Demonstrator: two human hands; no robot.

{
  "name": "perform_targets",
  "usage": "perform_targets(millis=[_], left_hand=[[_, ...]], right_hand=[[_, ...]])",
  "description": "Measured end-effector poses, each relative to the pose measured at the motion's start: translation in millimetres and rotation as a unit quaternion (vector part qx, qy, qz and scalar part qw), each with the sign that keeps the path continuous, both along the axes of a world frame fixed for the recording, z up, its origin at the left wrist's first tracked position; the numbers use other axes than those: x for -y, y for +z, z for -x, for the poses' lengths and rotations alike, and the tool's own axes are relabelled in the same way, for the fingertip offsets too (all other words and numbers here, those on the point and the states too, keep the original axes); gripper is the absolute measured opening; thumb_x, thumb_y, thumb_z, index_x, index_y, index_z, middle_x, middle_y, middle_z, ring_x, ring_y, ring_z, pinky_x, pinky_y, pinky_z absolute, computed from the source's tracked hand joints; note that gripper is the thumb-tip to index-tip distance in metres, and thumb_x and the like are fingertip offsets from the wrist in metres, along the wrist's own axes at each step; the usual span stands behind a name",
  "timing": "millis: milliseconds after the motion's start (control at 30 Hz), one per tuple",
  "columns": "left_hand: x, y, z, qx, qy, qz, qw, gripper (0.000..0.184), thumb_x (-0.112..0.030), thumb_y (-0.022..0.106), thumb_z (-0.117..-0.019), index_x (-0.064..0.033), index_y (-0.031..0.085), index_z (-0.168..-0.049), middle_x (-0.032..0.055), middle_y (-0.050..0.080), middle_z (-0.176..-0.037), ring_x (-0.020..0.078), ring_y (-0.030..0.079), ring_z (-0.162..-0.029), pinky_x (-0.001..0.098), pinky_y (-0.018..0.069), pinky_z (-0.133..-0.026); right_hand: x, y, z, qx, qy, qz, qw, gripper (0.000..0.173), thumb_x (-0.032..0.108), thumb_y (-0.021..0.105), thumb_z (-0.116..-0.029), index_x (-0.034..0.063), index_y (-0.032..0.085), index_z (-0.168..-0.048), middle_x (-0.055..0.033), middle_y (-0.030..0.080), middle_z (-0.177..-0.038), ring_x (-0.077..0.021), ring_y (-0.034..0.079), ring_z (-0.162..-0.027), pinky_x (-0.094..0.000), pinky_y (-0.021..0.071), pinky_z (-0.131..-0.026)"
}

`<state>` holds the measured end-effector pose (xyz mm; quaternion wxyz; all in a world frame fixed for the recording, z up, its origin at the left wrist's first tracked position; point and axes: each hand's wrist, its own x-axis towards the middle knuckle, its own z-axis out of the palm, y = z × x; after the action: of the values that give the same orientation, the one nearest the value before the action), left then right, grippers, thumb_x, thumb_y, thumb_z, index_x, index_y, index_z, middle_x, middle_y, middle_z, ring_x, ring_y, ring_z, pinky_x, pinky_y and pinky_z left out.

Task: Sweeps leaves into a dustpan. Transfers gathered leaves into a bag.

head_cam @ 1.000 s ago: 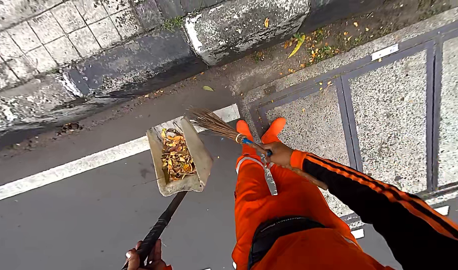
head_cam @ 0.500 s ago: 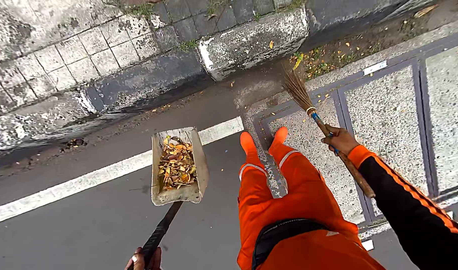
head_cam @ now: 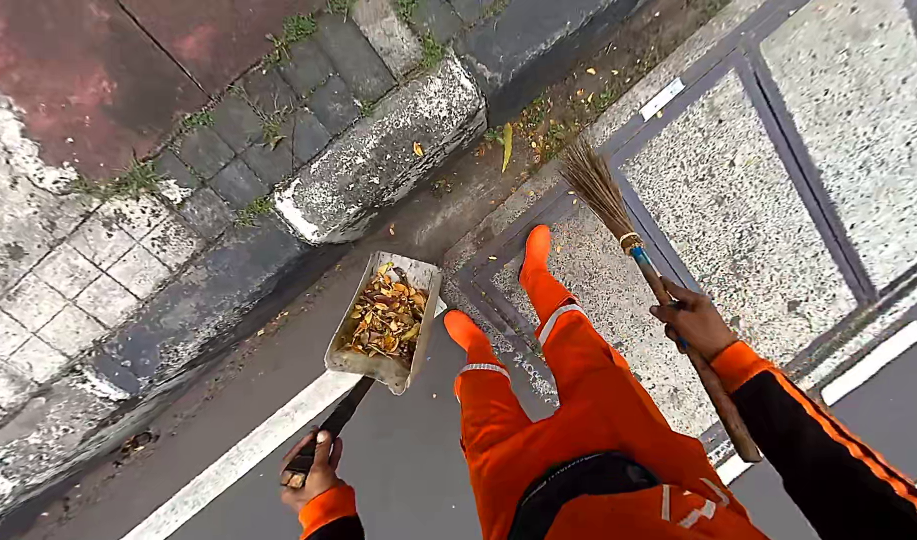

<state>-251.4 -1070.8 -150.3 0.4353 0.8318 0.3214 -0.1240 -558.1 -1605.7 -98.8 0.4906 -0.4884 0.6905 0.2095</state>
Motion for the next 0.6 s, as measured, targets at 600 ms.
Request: perform_targets(millis=[600], left_hand=[[299.4, -159.1, -75.9, 0.032, -0.33, -0.083, 0.94, 0.041, -0.008, 0.082, -0.0843, 0.0069, 0.066, -0.119, 0.021, 0.071, -0.117, 0.0186, 0.067, -0.111, 0.0317, 0.0518, -0.1]], right_hand=[[271.5, -83.3, -51.5, -0.106, 0.211, 0.07, 0.969, 0.071, 0.011, 0.07, -0.0957, 0.0163, 0.041, -0.16, -0.0294, 0.068, -0.099, -0.0384, 0.064, -0.066, -0.0597, 0.0545, -0.064]])
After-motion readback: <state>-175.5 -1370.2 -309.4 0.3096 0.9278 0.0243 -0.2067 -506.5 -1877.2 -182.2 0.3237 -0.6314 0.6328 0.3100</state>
